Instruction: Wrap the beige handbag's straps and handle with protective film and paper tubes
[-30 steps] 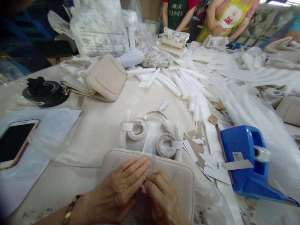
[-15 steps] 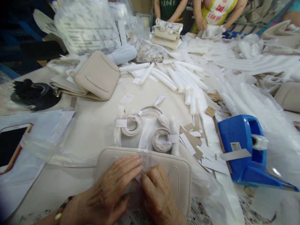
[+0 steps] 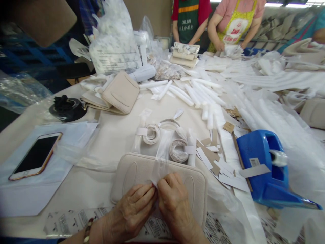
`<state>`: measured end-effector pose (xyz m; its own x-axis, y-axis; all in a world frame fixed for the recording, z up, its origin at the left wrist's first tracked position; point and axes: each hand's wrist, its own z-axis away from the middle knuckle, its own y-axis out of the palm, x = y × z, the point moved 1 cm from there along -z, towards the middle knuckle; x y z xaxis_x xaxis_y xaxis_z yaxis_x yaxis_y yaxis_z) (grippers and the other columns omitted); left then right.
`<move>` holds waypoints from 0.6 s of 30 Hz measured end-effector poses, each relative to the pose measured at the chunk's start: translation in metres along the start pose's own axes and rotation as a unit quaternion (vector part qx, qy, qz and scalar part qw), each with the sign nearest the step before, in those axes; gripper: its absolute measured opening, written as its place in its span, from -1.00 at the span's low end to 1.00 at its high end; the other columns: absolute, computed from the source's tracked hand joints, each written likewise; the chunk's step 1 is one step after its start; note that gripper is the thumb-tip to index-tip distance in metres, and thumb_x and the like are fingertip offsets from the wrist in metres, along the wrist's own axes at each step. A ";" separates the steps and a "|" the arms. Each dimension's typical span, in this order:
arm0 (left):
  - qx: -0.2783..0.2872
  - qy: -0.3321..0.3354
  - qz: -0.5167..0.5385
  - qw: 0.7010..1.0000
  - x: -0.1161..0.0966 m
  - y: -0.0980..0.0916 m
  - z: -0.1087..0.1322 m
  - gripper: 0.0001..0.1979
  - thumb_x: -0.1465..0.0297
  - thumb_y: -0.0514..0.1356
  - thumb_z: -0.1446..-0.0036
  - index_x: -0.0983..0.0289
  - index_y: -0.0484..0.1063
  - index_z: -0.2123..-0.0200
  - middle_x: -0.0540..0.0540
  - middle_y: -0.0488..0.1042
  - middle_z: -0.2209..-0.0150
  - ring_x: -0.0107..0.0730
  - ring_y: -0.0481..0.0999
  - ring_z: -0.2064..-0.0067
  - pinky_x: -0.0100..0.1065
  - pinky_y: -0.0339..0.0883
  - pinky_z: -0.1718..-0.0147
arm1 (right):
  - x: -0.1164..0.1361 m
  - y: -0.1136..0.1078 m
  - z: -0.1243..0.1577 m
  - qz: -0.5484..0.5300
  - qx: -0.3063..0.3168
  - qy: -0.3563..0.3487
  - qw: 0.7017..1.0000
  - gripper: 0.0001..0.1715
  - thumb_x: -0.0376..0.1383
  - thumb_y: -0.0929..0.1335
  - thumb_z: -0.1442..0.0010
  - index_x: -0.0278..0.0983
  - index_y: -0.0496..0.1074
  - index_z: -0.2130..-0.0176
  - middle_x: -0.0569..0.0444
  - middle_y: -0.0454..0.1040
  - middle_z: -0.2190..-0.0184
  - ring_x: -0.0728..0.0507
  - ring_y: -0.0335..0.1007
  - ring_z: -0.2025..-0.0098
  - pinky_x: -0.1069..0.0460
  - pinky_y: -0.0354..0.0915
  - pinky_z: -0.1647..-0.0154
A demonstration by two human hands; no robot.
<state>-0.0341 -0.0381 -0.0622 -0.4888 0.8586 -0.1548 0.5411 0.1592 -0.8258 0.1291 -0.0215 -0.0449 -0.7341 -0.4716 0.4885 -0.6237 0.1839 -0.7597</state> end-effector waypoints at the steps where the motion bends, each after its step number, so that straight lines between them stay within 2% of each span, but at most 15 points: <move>1: 0.001 -0.003 0.002 1.000 0.000 0.000 0.000 -0.69 0.61 -0.05 -0.15 0.48 0.45 0.16 0.25 0.45 0.09 -0.19 0.34 -0.07 -0.23 0.28 -0.06 | 0.000 -0.002 -0.002 0.014 0.006 0.010 1.000 -0.72 -0.41 0.28 -0.22 -0.29 0.31 0.53 0.08 0.29 0.51 -0.07 0.17 0.40 0.07 0.12 0.39; 4: 0.013 0.004 0.002 1.000 -0.001 0.000 -0.001 -0.69 0.59 -0.05 -0.18 0.49 0.44 0.14 0.25 0.44 0.07 -0.17 0.35 -0.04 -0.23 0.28 -0.04 | 0.000 -0.008 -0.008 0.057 0.022 0.044 0.997 -0.76 -0.39 0.35 -0.15 -0.27 0.30 0.53 0.08 0.34 0.47 -0.09 0.25 0.37 0.05 0.16 0.37; 9: 0.007 -0.006 -0.031 0.999 -0.001 0.001 -0.004 -0.63 0.59 -0.14 -0.23 0.51 0.39 0.05 0.24 0.47 0.12 -0.25 0.38 0.01 -0.28 0.27 0.03 | -0.001 -0.014 -0.018 0.043 0.053 0.117 0.991 -0.79 -0.40 0.37 -0.10 -0.26 0.28 0.51 0.12 0.34 0.44 -0.03 0.32 0.45 0.09 0.21 0.42; 18: 0.037 -0.010 -0.074 0.996 -0.003 -0.001 -0.005 -0.62 0.55 -0.10 -0.23 0.48 0.34 -0.04 0.24 0.37 -0.09 -0.23 0.28 -0.10 -0.29 0.24 0.05 | -0.005 -0.014 -0.019 0.011 0.050 0.142 0.989 -0.72 -0.43 0.33 -0.11 -0.26 0.25 0.59 0.14 0.30 0.50 0.00 0.32 0.49 0.11 0.20 0.45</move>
<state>-0.0295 -0.0381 -0.0584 -0.5731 0.8186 -0.0375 0.4096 0.2466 -0.8783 0.1362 -0.0051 -0.0282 -0.8022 -0.2054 0.5607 -0.5869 0.0980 -0.8037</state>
